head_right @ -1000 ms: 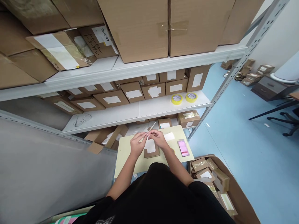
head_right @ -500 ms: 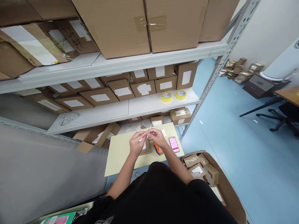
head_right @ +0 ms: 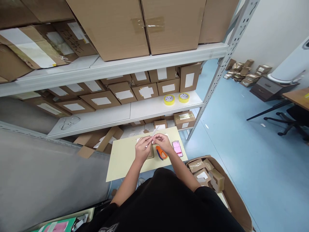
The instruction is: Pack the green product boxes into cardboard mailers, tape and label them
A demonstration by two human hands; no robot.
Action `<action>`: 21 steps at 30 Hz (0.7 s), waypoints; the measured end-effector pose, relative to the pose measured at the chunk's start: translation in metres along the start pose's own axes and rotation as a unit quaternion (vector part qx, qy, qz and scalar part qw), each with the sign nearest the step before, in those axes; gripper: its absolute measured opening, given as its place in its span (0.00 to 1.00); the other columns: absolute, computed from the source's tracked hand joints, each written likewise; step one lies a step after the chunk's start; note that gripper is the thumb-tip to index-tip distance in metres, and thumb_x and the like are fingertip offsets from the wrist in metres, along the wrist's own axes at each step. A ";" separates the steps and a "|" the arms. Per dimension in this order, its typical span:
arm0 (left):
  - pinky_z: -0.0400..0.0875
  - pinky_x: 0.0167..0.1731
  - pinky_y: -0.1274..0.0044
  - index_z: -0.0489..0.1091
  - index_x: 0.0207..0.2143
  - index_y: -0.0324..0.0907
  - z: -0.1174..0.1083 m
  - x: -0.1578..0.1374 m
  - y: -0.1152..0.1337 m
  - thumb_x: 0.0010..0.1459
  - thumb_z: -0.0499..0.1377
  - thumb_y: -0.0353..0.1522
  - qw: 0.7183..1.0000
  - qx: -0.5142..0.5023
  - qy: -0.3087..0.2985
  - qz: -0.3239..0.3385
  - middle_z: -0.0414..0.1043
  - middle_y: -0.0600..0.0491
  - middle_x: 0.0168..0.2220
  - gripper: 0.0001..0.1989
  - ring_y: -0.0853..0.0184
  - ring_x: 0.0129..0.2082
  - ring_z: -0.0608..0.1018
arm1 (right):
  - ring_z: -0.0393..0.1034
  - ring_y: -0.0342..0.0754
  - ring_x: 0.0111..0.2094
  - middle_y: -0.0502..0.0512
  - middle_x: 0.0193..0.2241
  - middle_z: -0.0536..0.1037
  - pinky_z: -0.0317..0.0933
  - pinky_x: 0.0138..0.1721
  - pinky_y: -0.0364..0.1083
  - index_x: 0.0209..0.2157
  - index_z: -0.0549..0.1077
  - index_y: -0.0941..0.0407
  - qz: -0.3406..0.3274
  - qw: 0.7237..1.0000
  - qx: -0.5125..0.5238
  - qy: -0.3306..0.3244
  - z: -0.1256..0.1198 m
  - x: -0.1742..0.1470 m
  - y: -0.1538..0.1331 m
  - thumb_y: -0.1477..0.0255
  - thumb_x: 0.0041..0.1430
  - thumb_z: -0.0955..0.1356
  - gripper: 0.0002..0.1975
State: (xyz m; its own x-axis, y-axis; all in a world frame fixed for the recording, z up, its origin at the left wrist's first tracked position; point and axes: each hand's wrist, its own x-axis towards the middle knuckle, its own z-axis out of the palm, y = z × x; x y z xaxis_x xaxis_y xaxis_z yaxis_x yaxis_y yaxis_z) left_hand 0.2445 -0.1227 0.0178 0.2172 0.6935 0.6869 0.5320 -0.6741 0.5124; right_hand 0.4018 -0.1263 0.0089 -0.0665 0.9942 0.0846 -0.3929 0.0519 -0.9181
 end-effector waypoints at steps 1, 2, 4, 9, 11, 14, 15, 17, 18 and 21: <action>0.78 0.45 0.67 0.82 0.46 0.48 0.000 0.000 0.001 0.67 0.59 0.29 1.000 0.000 0.000 -0.001 0.82 0.49 0.42 0.12 0.62 0.41 0.81 | 0.73 0.45 0.30 0.49 0.27 0.79 0.71 0.38 0.47 0.34 0.79 0.54 -0.001 1.000 -0.002 -0.001 -0.001 0.000 -0.001 0.61 0.55 0.77 0.12; 0.78 0.44 0.67 0.82 0.46 0.49 0.001 0.001 0.001 0.67 0.59 0.29 1.000 -0.001 0.001 -0.002 0.82 0.49 0.42 0.12 0.62 0.41 0.81 | 0.73 0.45 0.30 0.49 0.27 0.78 0.71 0.38 0.47 0.34 0.79 0.53 -0.002 1.000 -0.004 -0.003 -0.001 0.000 -0.001 0.61 0.55 0.77 0.12; 0.78 0.43 0.67 0.82 0.46 0.49 0.001 0.002 0.003 0.67 0.59 0.29 1.000 -0.004 0.001 -0.004 0.82 0.50 0.42 0.12 0.62 0.41 0.81 | 0.73 0.45 0.30 0.49 0.27 0.78 0.71 0.38 0.47 0.33 0.78 0.53 -0.004 1.000 -0.007 -0.006 -0.002 0.001 -0.002 0.61 0.56 0.77 0.11; 0.78 0.43 0.67 0.82 0.45 0.49 -0.003 0.005 0.008 0.66 0.60 0.30 1.000 -0.015 0.005 -0.025 0.82 0.50 0.42 0.11 0.62 0.41 0.81 | 0.73 0.45 0.30 0.49 0.27 0.78 0.71 0.38 0.47 0.33 0.78 0.53 0.001 1.000 -0.009 -0.012 -0.001 0.004 -0.003 0.61 0.56 0.77 0.11; 0.79 0.44 0.67 0.82 0.46 0.49 -0.006 0.005 0.011 0.66 0.61 0.30 0.999 -0.029 0.004 -0.044 0.82 0.50 0.42 0.11 0.62 0.41 0.81 | 0.72 0.45 0.31 0.49 0.28 0.77 0.71 0.38 0.47 0.33 0.78 0.53 0.005 1.000 -0.008 -0.011 0.001 0.006 -0.002 0.61 0.55 0.77 0.11; 0.79 0.46 0.67 0.82 0.45 0.49 -0.008 0.004 0.013 0.65 0.62 0.32 0.995 -0.057 0.009 -0.084 0.82 0.49 0.43 0.10 0.61 0.43 0.82 | 0.73 0.46 0.31 0.49 0.29 0.78 0.72 0.39 0.47 0.33 0.77 0.53 0.009 1.000 -0.009 -0.011 0.003 0.008 0.002 0.59 0.56 0.76 0.12; 0.79 0.46 0.67 0.82 0.45 0.48 -0.009 0.004 0.013 0.65 0.62 0.33 0.993 -0.065 0.012 -0.097 0.82 0.49 0.42 0.09 0.61 0.44 0.82 | 0.73 0.45 0.31 0.49 0.29 0.78 0.72 0.39 0.47 0.32 0.77 0.53 0.011 1.000 -0.010 -0.014 0.004 0.009 0.004 0.59 0.56 0.76 0.13; 0.79 0.46 0.67 0.83 0.43 0.48 -0.011 0.002 0.012 0.65 0.62 0.33 0.990 -0.076 0.021 -0.118 0.82 0.49 0.41 0.09 0.62 0.43 0.82 | 0.73 0.45 0.30 0.49 0.28 0.77 0.71 0.38 0.47 0.32 0.77 0.53 0.015 1.000 -0.013 -0.019 0.005 0.009 0.007 0.59 0.56 0.76 0.13; 0.79 0.46 0.67 0.83 0.43 0.48 -0.011 0.001 0.011 0.65 0.62 0.33 0.989 -0.079 0.022 -0.124 0.82 0.50 0.41 0.09 0.62 0.43 0.82 | 0.73 0.45 0.30 0.49 0.28 0.77 0.71 0.38 0.46 0.32 0.77 0.53 0.016 1.000 -0.015 -0.021 0.006 0.010 0.008 0.59 0.56 0.76 0.13; 0.79 0.45 0.68 0.83 0.42 0.48 -0.015 -0.001 0.006 0.65 0.62 0.33 0.988 -0.080 0.020 -0.130 0.82 0.50 0.41 0.09 0.63 0.42 0.82 | 0.73 0.45 0.31 0.49 0.28 0.78 0.70 0.38 0.46 0.33 0.77 0.53 0.013 0.999 -0.022 -0.030 0.009 0.010 0.009 0.60 0.56 0.76 0.12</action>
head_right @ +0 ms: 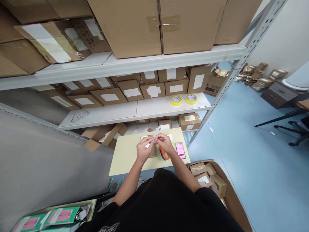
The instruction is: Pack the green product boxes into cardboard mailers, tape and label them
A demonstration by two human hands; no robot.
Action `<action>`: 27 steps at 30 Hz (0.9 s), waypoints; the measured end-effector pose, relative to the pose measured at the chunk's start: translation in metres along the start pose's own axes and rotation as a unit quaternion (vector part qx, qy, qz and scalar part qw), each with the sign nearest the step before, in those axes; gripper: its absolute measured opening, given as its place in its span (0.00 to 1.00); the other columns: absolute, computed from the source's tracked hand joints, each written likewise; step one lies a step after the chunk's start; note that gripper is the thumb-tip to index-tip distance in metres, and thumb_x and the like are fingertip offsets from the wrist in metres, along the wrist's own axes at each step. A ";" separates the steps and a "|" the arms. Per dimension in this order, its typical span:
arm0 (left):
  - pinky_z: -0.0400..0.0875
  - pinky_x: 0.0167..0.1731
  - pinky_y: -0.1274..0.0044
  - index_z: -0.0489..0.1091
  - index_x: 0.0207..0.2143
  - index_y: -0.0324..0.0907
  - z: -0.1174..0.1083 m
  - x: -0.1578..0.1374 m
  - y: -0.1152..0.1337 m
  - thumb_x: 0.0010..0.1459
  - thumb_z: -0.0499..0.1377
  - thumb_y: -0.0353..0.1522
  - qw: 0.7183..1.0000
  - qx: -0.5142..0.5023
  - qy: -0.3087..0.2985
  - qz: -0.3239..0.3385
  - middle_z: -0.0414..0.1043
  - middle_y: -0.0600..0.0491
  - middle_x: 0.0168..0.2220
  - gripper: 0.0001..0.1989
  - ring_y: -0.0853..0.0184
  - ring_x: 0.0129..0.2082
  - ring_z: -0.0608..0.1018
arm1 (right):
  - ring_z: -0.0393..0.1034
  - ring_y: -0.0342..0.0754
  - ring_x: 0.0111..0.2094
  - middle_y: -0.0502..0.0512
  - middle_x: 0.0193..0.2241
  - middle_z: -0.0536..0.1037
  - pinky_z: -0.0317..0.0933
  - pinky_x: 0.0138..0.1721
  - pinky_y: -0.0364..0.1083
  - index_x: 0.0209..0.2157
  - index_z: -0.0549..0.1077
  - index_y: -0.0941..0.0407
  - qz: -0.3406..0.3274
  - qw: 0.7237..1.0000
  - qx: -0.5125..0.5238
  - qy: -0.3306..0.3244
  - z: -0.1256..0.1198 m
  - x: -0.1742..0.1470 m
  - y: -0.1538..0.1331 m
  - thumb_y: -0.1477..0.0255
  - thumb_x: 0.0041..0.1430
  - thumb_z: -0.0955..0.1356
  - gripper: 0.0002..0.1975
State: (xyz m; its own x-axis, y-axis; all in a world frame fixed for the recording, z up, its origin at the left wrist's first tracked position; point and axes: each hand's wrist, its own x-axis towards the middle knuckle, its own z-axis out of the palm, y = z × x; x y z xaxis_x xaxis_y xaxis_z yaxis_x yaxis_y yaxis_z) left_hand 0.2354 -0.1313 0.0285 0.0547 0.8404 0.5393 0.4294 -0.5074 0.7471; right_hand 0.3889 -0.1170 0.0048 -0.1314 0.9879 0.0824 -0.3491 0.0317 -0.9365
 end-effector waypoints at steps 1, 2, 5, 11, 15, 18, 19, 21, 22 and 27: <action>0.79 0.45 0.68 0.83 0.43 0.48 -0.002 0.000 -0.001 0.65 0.62 0.33 1.000 0.002 0.001 0.000 0.82 0.50 0.41 0.09 0.63 0.42 0.82 | 0.73 0.45 0.31 0.49 0.28 0.78 0.70 0.38 0.46 0.34 0.78 0.53 -0.001 1.000 -0.003 -0.004 0.001 0.000 0.000 0.60 0.56 0.76 0.12; 0.79 0.45 0.68 0.83 0.43 0.48 -0.004 0.000 -0.002 0.65 0.62 0.33 1.000 0.005 0.004 0.001 0.82 0.50 0.41 0.09 0.63 0.42 0.82 | 0.73 0.46 0.31 0.49 0.28 0.78 0.70 0.39 0.46 0.34 0.78 0.53 -0.001 1.000 -0.005 -0.009 0.003 0.000 0.000 0.61 0.56 0.76 0.12; 0.79 0.44 0.68 0.83 0.42 0.48 -0.009 0.000 -0.004 0.65 0.63 0.33 1.000 0.015 0.014 0.005 0.83 0.50 0.40 0.08 0.63 0.41 0.82 | 0.73 0.46 0.31 0.49 0.28 0.78 0.70 0.39 0.46 0.36 0.79 0.53 0.000 1.000 -0.004 -0.014 0.007 0.000 0.000 0.62 0.56 0.76 0.11; 0.80 0.43 0.67 0.83 0.43 0.49 -0.018 0.000 -0.009 0.65 0.62 0.35 1.000 0.028 0.010 0.006 0.83 0.50 0.40 0.09 0.62 0.40 0.82 | 0.73 0.47 0.31 0.50 0.29 0.78 0.70 0.39 0.47 0.36 0.79 0.53 0.004 1.000 -0.016 -0.010 0.017 0.001 0.002 0.61 0.56 0.76 0.11; 0.79 0.43 0.68 0.83 0.44 0.49 -0.021 0.000 -0.011 0.65 0.62 0.34 1.000 0.021 0.005 0.009 0.83 0.50 0.40 0.09 0.63 0.40 0.82 | 0.73 0.46 0.31 0.50 0.31 0.79 0.69 0.38 0.47 0.34 0.79 0.53 0.003 1.000 -0.019 0.001 0.020 0.001 0.000 0.61 0.56 0.76 0.11; 0.79 0.43 0.68 0.83 0.44 0.49 -0.021 0.001 -0.012 0.65 0.63 0.33 1.000 0.015 0.003 0.016 0.82 0.50 0.40 0.09 0.63 0.40 0.82 | 0.73 0.46 0.31 0.50 0.31 0.78 0.68 0.38 0.46 0.34 0.79 0.53 -0.005 1.000 -0.020 0.002 0.021 0.001 -0.001 0.62 0.57 0.76 0.09; 0.79 0.43 0.68 0.83 0.44 0.49 -0.021 0.001 -0.012 0.65 0.63 0.33 1.000 0.015 0.000 0.017 0.83 0.50 0.40 0.09 0.63 0.40 0.82 | 0.73 0.46 0.31 0.50 0.31 0.78 0.68 0.38 0.46 0.33 0.79 0.53 -0.007 1.000 -0.019 0.002 0.021 0.001 -0.001 0.63 0.57 0.76 0.09; 0.78 0.43 0.68 0.83 0.44 0.49 -0.021 0.002 -0.012 0.65 0.62 0.33 1.000 0.016 -0.008 0.020 0.83 0.50 0.40 0.09 0.62 0.40 0.82 | 0.73 0.45 0.32 0.49 0.30 0.78 0.68 0.38 0.46 0.33 0.79 0.53 -0.010 1.000 -0.018 0.002 0.020 0.001 0.000 0.64 0.56 0.76 0.08; 0.78 0.43 0.68 0.83 0.43 0.49 -0.021 0.003 -0.012 0.66 0.62 0.33 1.000 0.016 -0.012 0.022 0.83 0.50 0.40 0.09 0.62 0.40 0.82 | 0.73 0.45 0.32 0.49 0.30 0.78 0.68 0.38 0.46 0.32 0.79 0.53 -0.010 1.000 -0.019 0.002 0.019 0.001 0.000 0.64 0.56 0.76 0.08; 0.78 0.44 0.67 0.83 0.43 0.48 -0.017 0.003 -0.009 0.66 0.61 0.33 0.999 0.006 -0.028 0.021 0.83 0.50 0.39 0.09 0.62 0.40 0.82 | 0.71 0.45 0.31 0.49 0.28 0.77 0.67 0.36 0.46 0.32 0.78 0.54 -0.012 0.998 -0.065 0.008 0.013 0.001 0.001 0.62 0.58 0.74 0.10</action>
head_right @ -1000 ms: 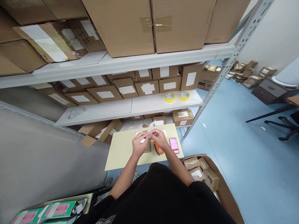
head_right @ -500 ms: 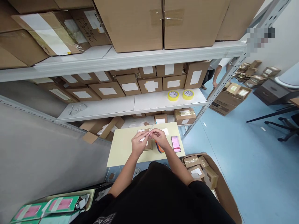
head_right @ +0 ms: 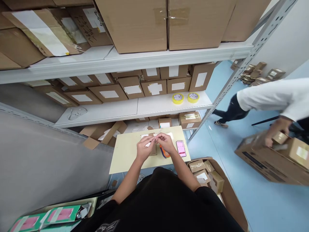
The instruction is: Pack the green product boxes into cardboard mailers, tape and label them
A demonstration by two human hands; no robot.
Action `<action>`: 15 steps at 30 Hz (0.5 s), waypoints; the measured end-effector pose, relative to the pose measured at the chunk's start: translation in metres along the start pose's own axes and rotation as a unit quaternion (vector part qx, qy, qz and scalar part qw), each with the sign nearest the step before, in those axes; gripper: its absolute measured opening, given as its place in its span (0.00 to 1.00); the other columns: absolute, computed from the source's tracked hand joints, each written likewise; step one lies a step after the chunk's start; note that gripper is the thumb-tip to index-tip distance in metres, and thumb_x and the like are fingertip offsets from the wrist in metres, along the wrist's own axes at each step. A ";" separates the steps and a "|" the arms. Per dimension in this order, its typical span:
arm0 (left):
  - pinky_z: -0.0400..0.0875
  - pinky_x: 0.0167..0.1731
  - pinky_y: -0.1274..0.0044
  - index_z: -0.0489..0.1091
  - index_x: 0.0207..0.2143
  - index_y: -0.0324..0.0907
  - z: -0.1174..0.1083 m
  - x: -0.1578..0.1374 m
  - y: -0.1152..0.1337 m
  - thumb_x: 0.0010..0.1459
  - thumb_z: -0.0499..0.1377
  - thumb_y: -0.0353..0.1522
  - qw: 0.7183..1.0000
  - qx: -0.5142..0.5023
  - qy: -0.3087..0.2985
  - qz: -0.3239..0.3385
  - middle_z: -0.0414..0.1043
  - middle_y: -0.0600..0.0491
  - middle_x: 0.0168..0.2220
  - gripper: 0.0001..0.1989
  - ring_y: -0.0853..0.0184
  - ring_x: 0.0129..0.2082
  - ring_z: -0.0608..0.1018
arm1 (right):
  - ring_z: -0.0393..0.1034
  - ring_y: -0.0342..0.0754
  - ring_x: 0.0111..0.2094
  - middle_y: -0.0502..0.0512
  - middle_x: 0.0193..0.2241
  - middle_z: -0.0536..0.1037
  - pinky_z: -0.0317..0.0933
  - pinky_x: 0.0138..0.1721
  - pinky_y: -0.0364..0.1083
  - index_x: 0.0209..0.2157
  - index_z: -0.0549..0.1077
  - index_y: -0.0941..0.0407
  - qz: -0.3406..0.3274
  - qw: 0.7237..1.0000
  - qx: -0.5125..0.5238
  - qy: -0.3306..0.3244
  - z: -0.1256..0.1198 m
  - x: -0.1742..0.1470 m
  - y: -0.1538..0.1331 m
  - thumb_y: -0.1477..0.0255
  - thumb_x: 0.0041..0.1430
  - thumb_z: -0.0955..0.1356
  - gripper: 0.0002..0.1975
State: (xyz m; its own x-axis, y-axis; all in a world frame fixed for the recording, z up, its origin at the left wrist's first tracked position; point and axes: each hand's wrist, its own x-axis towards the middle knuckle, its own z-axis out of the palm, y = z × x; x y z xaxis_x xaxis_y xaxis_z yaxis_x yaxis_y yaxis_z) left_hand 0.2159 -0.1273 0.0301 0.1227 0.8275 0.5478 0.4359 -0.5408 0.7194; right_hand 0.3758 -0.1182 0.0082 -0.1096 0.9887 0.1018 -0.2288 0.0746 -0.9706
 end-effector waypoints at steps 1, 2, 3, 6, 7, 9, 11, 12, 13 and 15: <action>0.78 0.44 0.66 0.83 0.43 0.48 0.001 0.000 0.001 0.66 0.61 0.33 1.000 -0.005 0.000 -0.009 0.83 0.50 0.39 0.09 0.62 0.40 0.82 | 0.70 0.45 0.30 0.50 0.29 0.77 0.66 0.36 0.45 0.32 0.78 0.54 -0.010 1.000 -0.018 0.004 -0.001 0.000 0.000 0.62 0.59 0.74 0.10; 0.78 0.44 0.67 0.83 0.42 0.47 0.002 0.000 0.001 0.66 0.61 0.34 1.000 -0.013 0.001 -0.023 0.83 0.49 0.39 0.09 0.62 0.41 0.82 | 0.69 0.45 0.30 0.50 0.29 0.76 0.66 0.35 0.45 0.32 0.78 0.54 -0.022 0.999 -0.037 0.008 -0.002 0.000 0.000 0.62 0.59 0.73 0.09; 0.78 0.44 0.67 0.82 0.41 0.46 0.003 0.000 0.001 0.65 0.62 0.35 0.999 -0.028 0.004 -0.045 0.83 0.49 0.40 0.09 0.62 0.41 0.82 | 0.69 0.45 0.30 0.50 0.29 0.76 0.65 0.35 0.45 0.32 0.77 0.54 -0.034 0.998 -0.055 0.011 -0.002 0.000 -0.001 0.63 0.59 0.73 0.09; 0.78 0.43 0.70 0.81 0.40 0.43 0.006 0.001 -0.002 0.65 0.61 0.38 0.983 -0.105 0.027 -0.145 0.82 0.47 0.41 0.11 0.62 0.42 0.82 | 0.68 0.45 0.31 0.50 0.30 0.76 0.64 0.35 0.45 0.32 0.77 0.53 -0.053 0.995 -0.085 0.015 -0.003 0.000 -0.001 0.66 0.59 0.72 0.06; 0.78 0.43 0.70 0.80 0.40 0.42 0.007 0.002 -0.004 0.66 0.60 0.39 0.974 -0.135 0.036 -0.176 0.82 0.47 0.41 0.12 0.62 0.43 0.82 | 0.68 0.45 0.31 0.50 0.30 0.76 0.64 0.35 0.45 0.32 0.76 0.53 -0.052 0.995 -0.087 0.015 -0.003 0.001 -0.001 0.67 0.59 0.71 0.05; 0.78 0.45 0.70 0.79 0.41 0.41 0.009 0.003 -0.009 0.66 0.60 0.41 0.960 -0.182 0.036 -0.211 0.82 0.45 0.42 0.14 0.61 0.43 0.83 | 0.68 0.45 0.30 0.49 0.30 0.76 0.64 0.34 0.45 0.32 0.76 0.53 -0.044 0.995 -0.084 0.017 -0.003 0.002 0.000 0.67 0.59 0.71 0.05; 0.78 0.46 0.69 0.79 0.46 0.41 0.010 0.003 -0.014 0.63 0.63 0.43 0.956 -0.198 0.009 -0.218 0.82 0.44 0.44 0.16 0.60 0.46 0.82 | 0.68 0.45 0.31 0.49 0.31 0.76 0.64 0.35 0.44 0.32 0.75 0.53 -0.039 0.996 -0.079 0.018 -0.002 0.003 0.001 0.67 0.58 0.71 0.04; 0.77 0.46 0.70 0.79 0.48 0.42 0.011 0.003 -0.016 0.61 0.66 0.43 0.957 -0.194 -0.007 -0.216 0.81 0.44 0.46 0.18 0.60 0.47 0.82 | 0.68 0.45 0.31 0.50 0.32 0.76 0.64 0.35 0.44 0.32 0.75 0.53 -0.040 0.996 -0.077 0.016 -0.002 0.003 0.001 0.67 0.58 0.71 0.04; 0.77 0.45 0.70 0.79 0.50 0.42 0.011 0.003 -0.018 0.58 0.68 0.42 0.959 -0.185 -0.019 -0.212 0.81 0.44 0.47 0.20 0.60 0.47 0.82 | 0.69 0.45 0.31 0.50 0.33 0.76 0.64 0.35 0.44 0.32 0.75 0.53 -0.041 0.996 -0.075 0.012 -0.002 0.003 0.002 0.67 0.58 0.71 0.05; 0.77 0.45 0.71 0.81 0.47 0.43 0.009 0.004 -0.023 0.57 0.68 0.42 0.964 -0.169 -0.031 -0.203 0.81 0.45 0.48 0.18 0.60 0.48 0.81 | 0.69 0.45 0.32 0.50 0.35 0.77 0.64 0.35 0.44 0.32 0.74 0.53 -0.039 0.997 -0.069 0.001 -0.003 0.004 0.002 0.68 0.57 0.71 0.04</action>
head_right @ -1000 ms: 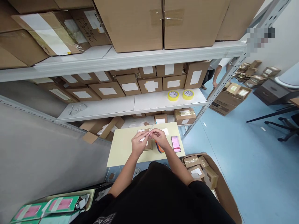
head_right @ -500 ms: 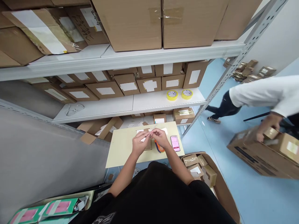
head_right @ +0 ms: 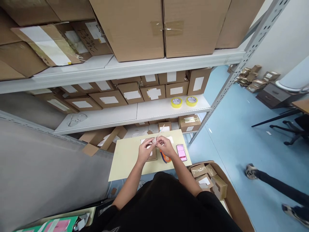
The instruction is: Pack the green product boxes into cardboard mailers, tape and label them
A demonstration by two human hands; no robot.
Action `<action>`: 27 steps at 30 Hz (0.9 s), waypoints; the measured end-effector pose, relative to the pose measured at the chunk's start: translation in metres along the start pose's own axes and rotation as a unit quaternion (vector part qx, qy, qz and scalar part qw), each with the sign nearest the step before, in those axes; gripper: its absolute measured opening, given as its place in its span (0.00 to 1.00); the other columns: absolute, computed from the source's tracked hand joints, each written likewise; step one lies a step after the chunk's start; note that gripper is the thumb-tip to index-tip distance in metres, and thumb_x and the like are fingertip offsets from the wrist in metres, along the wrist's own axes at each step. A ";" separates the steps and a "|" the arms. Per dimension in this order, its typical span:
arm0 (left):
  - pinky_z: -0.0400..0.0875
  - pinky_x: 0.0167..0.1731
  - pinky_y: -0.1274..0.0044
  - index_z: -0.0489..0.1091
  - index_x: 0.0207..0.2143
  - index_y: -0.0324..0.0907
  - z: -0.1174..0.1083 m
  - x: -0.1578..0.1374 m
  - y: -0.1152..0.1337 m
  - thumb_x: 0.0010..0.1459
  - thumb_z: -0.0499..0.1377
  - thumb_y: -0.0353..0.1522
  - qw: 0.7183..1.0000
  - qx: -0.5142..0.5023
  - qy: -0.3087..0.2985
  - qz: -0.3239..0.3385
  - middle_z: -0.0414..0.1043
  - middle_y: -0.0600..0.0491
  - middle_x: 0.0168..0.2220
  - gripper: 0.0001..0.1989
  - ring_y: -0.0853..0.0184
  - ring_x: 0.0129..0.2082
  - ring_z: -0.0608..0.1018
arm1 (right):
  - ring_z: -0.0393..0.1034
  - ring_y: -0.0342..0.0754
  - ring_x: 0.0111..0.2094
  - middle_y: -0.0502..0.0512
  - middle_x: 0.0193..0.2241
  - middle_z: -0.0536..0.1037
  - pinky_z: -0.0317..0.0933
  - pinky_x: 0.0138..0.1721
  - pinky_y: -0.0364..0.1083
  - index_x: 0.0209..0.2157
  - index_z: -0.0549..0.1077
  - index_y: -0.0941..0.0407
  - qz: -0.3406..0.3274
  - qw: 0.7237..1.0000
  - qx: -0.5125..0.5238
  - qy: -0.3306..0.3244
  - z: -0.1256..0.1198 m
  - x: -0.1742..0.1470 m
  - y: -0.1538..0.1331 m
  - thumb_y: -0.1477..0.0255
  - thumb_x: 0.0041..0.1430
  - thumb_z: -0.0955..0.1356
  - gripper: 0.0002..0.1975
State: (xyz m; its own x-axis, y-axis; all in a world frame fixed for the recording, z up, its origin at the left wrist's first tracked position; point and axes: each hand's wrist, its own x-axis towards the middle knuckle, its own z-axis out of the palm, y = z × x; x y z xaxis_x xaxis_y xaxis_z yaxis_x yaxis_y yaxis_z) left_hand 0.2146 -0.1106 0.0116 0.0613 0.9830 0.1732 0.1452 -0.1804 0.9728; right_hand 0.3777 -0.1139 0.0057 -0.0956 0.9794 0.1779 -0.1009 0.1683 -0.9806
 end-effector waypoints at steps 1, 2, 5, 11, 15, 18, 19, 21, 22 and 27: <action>0.76 0.46 0.70 0.82 0.45 0.43 -0.002 0.001 -0.002 0.58 0.67 0.43 1.000 0.001 0.001 0.004 0.81 0.45 0.47 0.16 0.60 0.48 0.81 | 0.70 0.45 0.32 0.50 0.36 0.77 0.65 0.36 0.45 0.31 0.73 0.53 0.005 1.000 0.006 -0.006 -0.001 0.000 0.001 0.68 0.57 0.71 0.04; 0.76 0.46 0.70 0.83 0.42 0.42 -0.005 0.002 -0.003 0.59 0.66 0.43 1.000 -0.004 0.008 0.005 0.81 0.45 0.46 0.15 0.60 0.47 0.81 | 0.71 0.45 0.32 0.51 0.36 0.77 0.65 0.36 0.45 0.31 0.73 0.53 0.013 1.000 0.015 -0.011 -0.001 0.000 0.001 0.69 0.57 0.71 0.04; 0.76 0.41 0.72 0.83 0.37 0.40 -0.012 0.004 -0.008 0.60 0.66 0.45 0.997 -0.034 0.061 -0.030 0.82 0.48 0.38 0.17 0.62 0.39 0.81 | 0.73 0.46 0.31 0.49 0.30 0.77 0.66 0.37 0.46 0.30 0.70 0.53 0.045 0.997 0.056 -0.014 -0.004 0.001 0.006 0.68 0.58 0.70 0.05; 0.75 0.34 0.74 0.83 0.37 0.40 -0.013 0.001 -0.012 0.58 0.66 0.47 0.993 -0.029 0.084 -0.075 0.82 0.50 0.33 0.19 0.63 0.33 0.80 | 0.74 0.46 0.31 0.48 0.30 0.76 0.66 0.35 0.45 0.32 0.69 0.53 0.068 0.995 0.077 0.006 0.006 0.004 0.013 0.61 0.60 0.71 0.12; 0.77 0.38 0.73 0.83 0.37 0.41 -0.011 -0.002 -0.012 0.56 0.66 0.46 0.997 -0.036 0.032 -0.057 0.82 0.49 0.35 0.17 0.62 0.36 0.81 | 0.70 0.44 0.31 0.48 0.32 0.76 0.64 0.33 0.43 0.36 0.72 0.52 0.067 0.996 0.052 0.030 0.020 0.003 0.014 0.57 0.53 0.77 0.18; 0.76 0.37 0.73 0.82 0.36 0.41 -0.019 0.000 -0.014 0.56 0.67 0.46 0.994 -0.063 0.031 -0.088 0.81 0.50 0.33 0.18 0.63 0.33 0.80 | 0.70 0.45 0.31 0.48 0.29 0.76 0.65 0.35 0.44 0.33 0.73 0.54 0.074 0.994 0.076 0.017 0.022 0.003 0.016 0.53 0.54 0.76 0.19; 0.75 0.35 0.74 0.82 0.35 0.40 -0.024 0.002 -0.016 0.56 0.67 0.47 0.992 -0.072 0.038 -0.101 0.80 0.51 0.31 0.18 0.64 0.32 0.80 | 0.70 0.46 0.31 0.49 0.28 0.76 0.65 0.35 0.45 0.31 0.73 0.54 0.076 0.994 0.081 0.017 0.020 0.004 0.016 0.53 0.54 0.76 0.19; 0.73 0.32 0.76 0.80 0.33 0.39 -0.038 0.007 -0.021 0.54 0.68 0.47 0.985 -0.092 0.074 -0.123 0.78 0.52 0.29 0.19 0.67 0.29 0.77 | 0.70 0.46 0.31 0.49 0.28 0.75 0.65 0.35 0.45 0.29 0.73 0.54 0.079 0.993 0.078 0.037 0.014 0.005 0.018 0.54 0.53 0.77 0.19; 0.72 0.31 0.77 0.80 0.33 0.39 -0.048 0.010 -0.024 0.53 0.68 0.47 0.980 -0.108 0.105 -0.132 0.78 0.52 0.29 0.20 0.68 0.29 0.76 | 0.69 0.46 0.31 0.48 0.27 0.75 0.65 0.35 0.45 0.28 0.73 0.54 0.081 0.992 0.077 0.057 0.011 0.006 0.018 0.54 0.52 0.78 0.19; 0.71 0.31 0.79 0.76 0.33 0.39 -0.112 0.027 -0.045 0.52 0.68 0.48 0.929 -0.168 0.294 -0.147 0.76 0.54 0.31 0.20 0.70 0.30 0.75 | 0.65 0.44 0.27 0.46 0.24 0.72 0.62 0.32 0.44 0.27 0.68 0.53 0.082 0.964 0.115 0.226 0.002 0.013 0.026 0.57 0.50 0.77 0.19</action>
State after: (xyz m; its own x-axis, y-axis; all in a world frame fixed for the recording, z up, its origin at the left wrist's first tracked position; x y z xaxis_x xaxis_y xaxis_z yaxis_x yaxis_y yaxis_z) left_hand 0.0994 -0.0722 -0.0107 -0.4974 0.8544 -0.1504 -0.2531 0.0229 0.9672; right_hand 0.3721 -0.0966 -0.0172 0.3073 0.9481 -0.0823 -0.3427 0.0296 -0.9390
